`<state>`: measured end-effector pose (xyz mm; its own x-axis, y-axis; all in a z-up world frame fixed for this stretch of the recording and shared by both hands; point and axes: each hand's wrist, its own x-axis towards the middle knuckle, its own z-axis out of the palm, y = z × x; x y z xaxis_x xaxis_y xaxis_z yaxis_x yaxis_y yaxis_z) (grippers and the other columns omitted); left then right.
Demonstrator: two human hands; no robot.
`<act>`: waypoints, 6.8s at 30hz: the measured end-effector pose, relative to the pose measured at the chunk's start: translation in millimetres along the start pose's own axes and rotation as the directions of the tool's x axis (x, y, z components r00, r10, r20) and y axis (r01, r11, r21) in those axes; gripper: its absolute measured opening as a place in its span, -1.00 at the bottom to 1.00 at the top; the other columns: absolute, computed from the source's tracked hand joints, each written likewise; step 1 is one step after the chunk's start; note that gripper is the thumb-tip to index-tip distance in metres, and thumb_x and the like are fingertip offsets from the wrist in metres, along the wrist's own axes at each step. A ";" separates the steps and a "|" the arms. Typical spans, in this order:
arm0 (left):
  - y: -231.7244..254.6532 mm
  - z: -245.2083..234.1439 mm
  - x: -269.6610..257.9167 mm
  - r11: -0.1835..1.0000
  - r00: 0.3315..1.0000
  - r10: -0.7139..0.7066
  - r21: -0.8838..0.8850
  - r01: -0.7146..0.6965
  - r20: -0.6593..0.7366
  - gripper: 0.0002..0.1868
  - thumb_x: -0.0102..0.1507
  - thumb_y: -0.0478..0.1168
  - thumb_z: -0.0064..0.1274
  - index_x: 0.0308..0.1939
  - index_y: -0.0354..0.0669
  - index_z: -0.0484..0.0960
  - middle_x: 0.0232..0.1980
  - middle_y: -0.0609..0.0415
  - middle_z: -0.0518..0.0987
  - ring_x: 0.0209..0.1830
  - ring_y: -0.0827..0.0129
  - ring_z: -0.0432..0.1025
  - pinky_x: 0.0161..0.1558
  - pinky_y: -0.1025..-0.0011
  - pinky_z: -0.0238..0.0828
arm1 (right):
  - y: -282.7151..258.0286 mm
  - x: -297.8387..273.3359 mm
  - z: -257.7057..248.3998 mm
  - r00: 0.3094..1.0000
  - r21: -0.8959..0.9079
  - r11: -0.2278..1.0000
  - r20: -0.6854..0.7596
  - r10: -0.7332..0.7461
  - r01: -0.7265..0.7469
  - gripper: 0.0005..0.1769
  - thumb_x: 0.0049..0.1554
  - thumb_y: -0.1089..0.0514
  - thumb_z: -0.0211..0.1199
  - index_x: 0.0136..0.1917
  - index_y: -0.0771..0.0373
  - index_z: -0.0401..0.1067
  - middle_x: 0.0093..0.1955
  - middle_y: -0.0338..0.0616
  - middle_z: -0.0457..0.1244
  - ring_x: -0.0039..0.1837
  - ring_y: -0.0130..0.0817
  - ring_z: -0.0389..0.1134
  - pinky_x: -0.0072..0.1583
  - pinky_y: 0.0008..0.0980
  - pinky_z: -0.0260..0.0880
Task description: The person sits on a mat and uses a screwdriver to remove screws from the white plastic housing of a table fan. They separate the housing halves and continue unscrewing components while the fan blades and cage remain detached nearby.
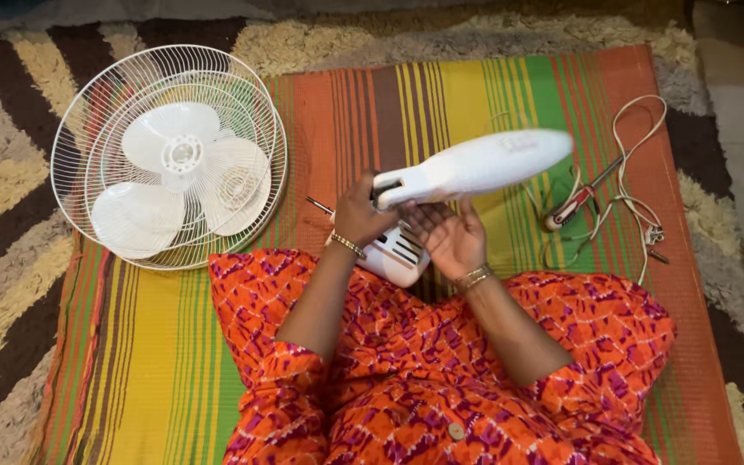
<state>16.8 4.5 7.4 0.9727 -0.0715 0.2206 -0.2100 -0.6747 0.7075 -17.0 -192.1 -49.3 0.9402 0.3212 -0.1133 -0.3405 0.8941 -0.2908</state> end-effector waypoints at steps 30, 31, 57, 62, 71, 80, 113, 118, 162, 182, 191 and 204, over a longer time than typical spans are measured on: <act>-60.8 7.7 37.6 0.994 0.997 -0.051 -0.088 0.057 0.063 -0.08 -0.11 0.02 0.53 0.23 -0.08 0.37 0.05 -0.14 0.65 0.06 0.00 0.57 0.04 0.12 0.52 | -49.4 43.8 -180.4 0.973 -0.075 0.978 -0.108 -0.204 0.197 -0.61 0.26 -0.14 0.35 0.22 0.09 0.47 0.24 -0.16 0.36 0.39 -0.10 0.28 0.35 -0.08 0.24; -62.4 9.1 40.0 0.995 0.996 -0.063 -0.076 0.068 0.064 -0.07 -0.13 0.01 0.54 0.22 -0.08 0.37 0.04 -0.16 0.63 0.05 -0.02 0.56 0.02 0.11 0.51 | -53.8 42.5 -170.5 0.967 -0.074 0.977 -0.150 -0.208 0.199 -0.55 0.23 -0.16 0.36 0.26 0.11 0.46 0.23 -0.16 0.35 0.38 -0.11 0.28 0.38 -0.04 0.26; -61.2 72.6 66.5 0.973 0.984 0.014 0.225 -0.054 0.178 -0.11 0.04 0.05 0.33 0.39 -0.07 0.33 0.14 0.04 0.52 0.22 0.15 0.42 0.29 -0.10 0.14 | -139.6 54.3 -148.2 0.846 -0.269 0.920 -0.381 -0.373 0.285 0.09 -0.12 -0.49 0.46 0.51 0.02 0.20 0.48 -0.15 0.21 0.47 -0.06 0.25 0.37 0.01 0.33; -45.7 61.4 68.8 0.928 0.976 -0.132 0.368 0.059 0.176 -0.02 0.01 0.21 0.38 0.37 -0.06 0.28 0.29 -0.05 0.43 0.37 0.07 0.32 0.34 -0.16 0.05 | -141.8 56.5 -158.1 0.851 -0.282 0.918 -0.372 -0.372 0.278 0.11 -0.12 -0.50 0.47 0.51 0.02 0.20 0.48 -0.15 0.21 0.46 -0.07 0.26 0.38 -0.02 0.33; -27.6 39.2 74.6 0.799 0.817 -0.517 0.488 0.353 0.256 0.25 -0.08 0.39 0.33 0.52 -0.03 0.11 0.40 -0.21 0.33 0.37 -0.09 0.29 0.30 -0.16 0.23 | -139.8 62.4 -196.8 0.855 -0.266 0.912 -0.341 -0.391 0.311 -0.23 0.09 -0.23 0.51 0.41 0.14 0.33 0.37 -0.13 0.26 0.35 -0.14 0.28 0.32 -0.11 0.33; -53.2 48.6 79.2 0.881 0.864 -0.367 0.427 0.203 0.346 -0.17 0.05 0.24 0.23 0.24 -0.19 0.43 0.08 -0.17 0.64 0.05 0.10 0.59 0.03 0.15 0.56 | -117.9 74.5 -203.7 0.836 -0.381 0.884 -0.361 -0.413 0.272 -0.25 0.05 -0.32 0.44 0.33 0.13 0.38 0.26 -0.23 0.34 0.23 -0.26 0.41 0.17 -0.24 0.42; -159.7 81.7 55.6 0.788 0.905 -0.404 -0.451 0.418 0.132 0.12 0.11 0.39 0.29 0.41 -0.33 0.20 0.37 -0.28 0.40 0.35 -0.03 0.36 0.29 0.14 0.32 | -1.7 4.9 -159.4 0.993 -0.976 0.197 -0.102 -0.061 -0.088 0.00 0.18 -0.15 0.32 0.65 0.24 -0.10 0.54 0.04 0.07 0.54 -0.18 0.07 0.44 -0.18 0.14; -159.2 72.4 46.3 0.836 0.889 -0.412 -0.304 0.456 0.201 -0.21 0.18 0.40 0.07 0.21 -0.15 0.59 0.14 -0.21 0.62 0.21 0.04 0.51 0.21 0.18 0.40 | -0.6 -9.6 -139.1 0.998 -0.941 0.334 -0.065 -0.017 -0.056 0.09 0.08 -0.07 0.38 0.65 0.19 -0.19 0.58 0.07 0.02 0.57 -0.12 0.06 0.49 -0.13 0.10; -69.9 34.5 -5.9 0.751 0.753 -0.656 0.144 0.644 0.055 -0.18 0.34 0.34 -0.28 0.47 -0.17 0.23 0.47 -0.32 0.28 0.38 -0.22 0.31 0.31 -0.03 0.29 | -202.5 1.4 -197.0 0.359 -0.954 0.298 -0.284 -0.889 -0.017 -0.71 0.04 0.33 0.26 0.07 0.28 0.47 -0.10 -0.19 0.35 -0.11 -0.32 0.37 -0.07 -0.29 0.42; -13.6 170.2 113.7 0.810 0.899 -0.010 0.531 -0.250 0.438 0.26 0.00 0.25 0.36 0.57 0.22 -0.16 0.56 -0.17 0.12 0.56 -0.06 0.06 0.33 -0.23 0.07 | -203.7 -28.6 -204.8 0.651 -0.850 -0.391 0.078 -0.755 -0.351 -0.11 -0.15 0.11 0.52 0.40 0.28 0.26 0.22 0.19 0.34 0.21 0.11 0.39 0.15 -0.07 0.41; -59.2 169.7 131.2 0.857 0.894 -0.070 0.485 -0.172 0.442 -0.15 -0.11 0.11 0.49 0.16 -0.14 0.52 0.13 -0.12 0.58 0.18 -0.02 0.45 0.19 0.15 0.44 | -207.6 -10.2 -216.5 0.591 -0.877 0.183 -0.441 -0.676 -0.445 -0.25 -0.06 0.09 0.60 0.29 0.41 0.37 0.12 0.00 0.38 0.11 -0.12 0.42 0.08 -0.14 0.42; -9.5 130.0 115.3 0.843 0.788 -0.525 0.328 0.427 0.323 -0.20 -0.02 0.24 0.34 0.20 0.00 0.55 0.06 -0.02 0.69 0.10 0.16 0.58 0.13 0.18 0.50 | -212.9 -55.5 -123.1 0.420 -0.989 0.144 -0.113 -0.900 0.041 -0.48 0.05 0.33 0.37 0.19 0.28 0.18 0.07 -0.10 0.23 -0.15 -0.28 0.34 -0.19 -0.25 0.35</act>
<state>143.8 -92.8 -61.2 0.9082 0.0606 -0.4140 0.2703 -0.8403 0.4699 2.4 -438.7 -98.1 0.7005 -0.7057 0.1066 -0.0179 -0.1667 -0.9859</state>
